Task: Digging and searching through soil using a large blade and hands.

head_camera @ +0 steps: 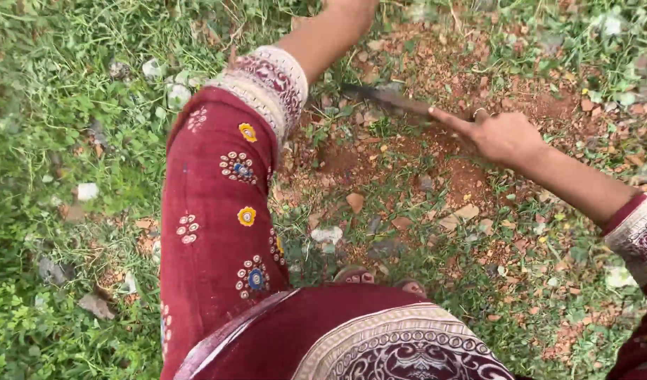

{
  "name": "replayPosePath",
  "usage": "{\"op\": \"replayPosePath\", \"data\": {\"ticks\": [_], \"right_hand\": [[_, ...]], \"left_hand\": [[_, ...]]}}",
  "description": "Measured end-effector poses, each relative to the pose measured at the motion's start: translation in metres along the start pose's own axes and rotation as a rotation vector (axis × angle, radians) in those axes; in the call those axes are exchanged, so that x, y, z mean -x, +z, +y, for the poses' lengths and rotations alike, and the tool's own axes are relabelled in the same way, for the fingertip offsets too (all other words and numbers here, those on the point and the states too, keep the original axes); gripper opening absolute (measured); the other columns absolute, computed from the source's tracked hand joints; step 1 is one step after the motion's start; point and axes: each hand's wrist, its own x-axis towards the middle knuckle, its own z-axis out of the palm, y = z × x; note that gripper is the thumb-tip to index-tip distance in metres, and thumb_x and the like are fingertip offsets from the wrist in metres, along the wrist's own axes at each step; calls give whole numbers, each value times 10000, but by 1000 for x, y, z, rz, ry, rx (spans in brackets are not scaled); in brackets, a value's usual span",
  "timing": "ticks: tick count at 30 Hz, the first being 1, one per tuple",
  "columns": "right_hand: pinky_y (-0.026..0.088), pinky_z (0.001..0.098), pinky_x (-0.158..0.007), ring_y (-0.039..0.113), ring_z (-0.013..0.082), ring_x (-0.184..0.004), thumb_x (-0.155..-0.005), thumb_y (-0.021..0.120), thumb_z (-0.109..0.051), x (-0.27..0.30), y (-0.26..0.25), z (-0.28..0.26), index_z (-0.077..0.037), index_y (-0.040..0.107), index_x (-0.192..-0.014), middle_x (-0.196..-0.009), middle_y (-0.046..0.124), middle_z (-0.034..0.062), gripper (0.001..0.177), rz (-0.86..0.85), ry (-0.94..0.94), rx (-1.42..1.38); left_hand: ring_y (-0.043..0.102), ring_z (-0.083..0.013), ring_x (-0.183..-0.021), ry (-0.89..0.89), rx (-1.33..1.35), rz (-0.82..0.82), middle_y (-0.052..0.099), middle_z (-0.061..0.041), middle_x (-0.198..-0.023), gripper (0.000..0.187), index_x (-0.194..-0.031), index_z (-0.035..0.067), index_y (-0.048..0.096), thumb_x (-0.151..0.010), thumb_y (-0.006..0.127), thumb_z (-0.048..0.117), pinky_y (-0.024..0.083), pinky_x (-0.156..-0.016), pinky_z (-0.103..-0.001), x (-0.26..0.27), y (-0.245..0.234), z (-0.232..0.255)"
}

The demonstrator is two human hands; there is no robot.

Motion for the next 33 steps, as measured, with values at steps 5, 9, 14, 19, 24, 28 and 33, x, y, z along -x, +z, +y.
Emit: {"op": "replayPosePath", "data": {"ticks": [5,9,14,19,24,28,33], "right_hand": [[547,353,-414,652,190,-510,-1021,387,-146,5,-25,41,-511,-95,-1609,-1071,636,186,844,104,-129,164],[587,480,-458,717,345,-633,-979,477,-367,-30,-7,38,-415,-65,-1524,-1008,656,135,770,386,-114,-26],[623,534,-520,730,311,-597,-943,336,-599,-163,80,15,-441,45,-1585,-998,661,153,722,913,-103,147],[572,333,-420,578,192,-462,-1048,401,-351,-143,81,4,-448,73,-1621,-829,685,139,668,232,-72,-687],[534,314,-347,528,131,-434,-1043,434,-272,-164,21,4,-404,191,-1589,-738,615,46,612,576,-83,-934],[573,335,-497,597,165,-505,-1020,492,-312,-153,-19,8,-441,198,-1627,-934,692,132,687,487,-119,-993],[640,372,-548,703,184,-541,-920,589,-421,-206,-7,19,-464,223,-1605,-1034,785,37,778,536,-457,-842]], "left_hand": [[724,-236,-773,-47,67,-2,707,-135,-902,584,-1427,23,476,-896,636,207,583,-663,-460,63,104,40],[706,-391,-953,-290,560,293,726,-200,-1054,484,-1200,116,633,-846,727,432,556,-772,-551,78,195,46],[637,-487,-1098,-457,777,668,660,-293,-1196,309,-1086,145,767,-810,701,267,509,-921,-585,-6,171,17],[758,-358,-903,-469,515,454,762,-209,-1001,247,-1008,27,730,-865,568,147,597,-796,-513,-23,103,-1],[689,-349,-1042,-437,547,370,704,-174,-1129,467,-1266,129,606,-947,611,471,566,-874,-544,30,0,-33],[691,-266,-1003,-521,464,153,706,-124,-1061,582,-1296,205,623,-977,478,669,576,-844,-481,40,-14,-20],[779,-313,-958,-268,451,-17,816,-192,-1024,620,-1126,90,763,-957,496,624,575,-858,-493,-48,142,-60]]}}
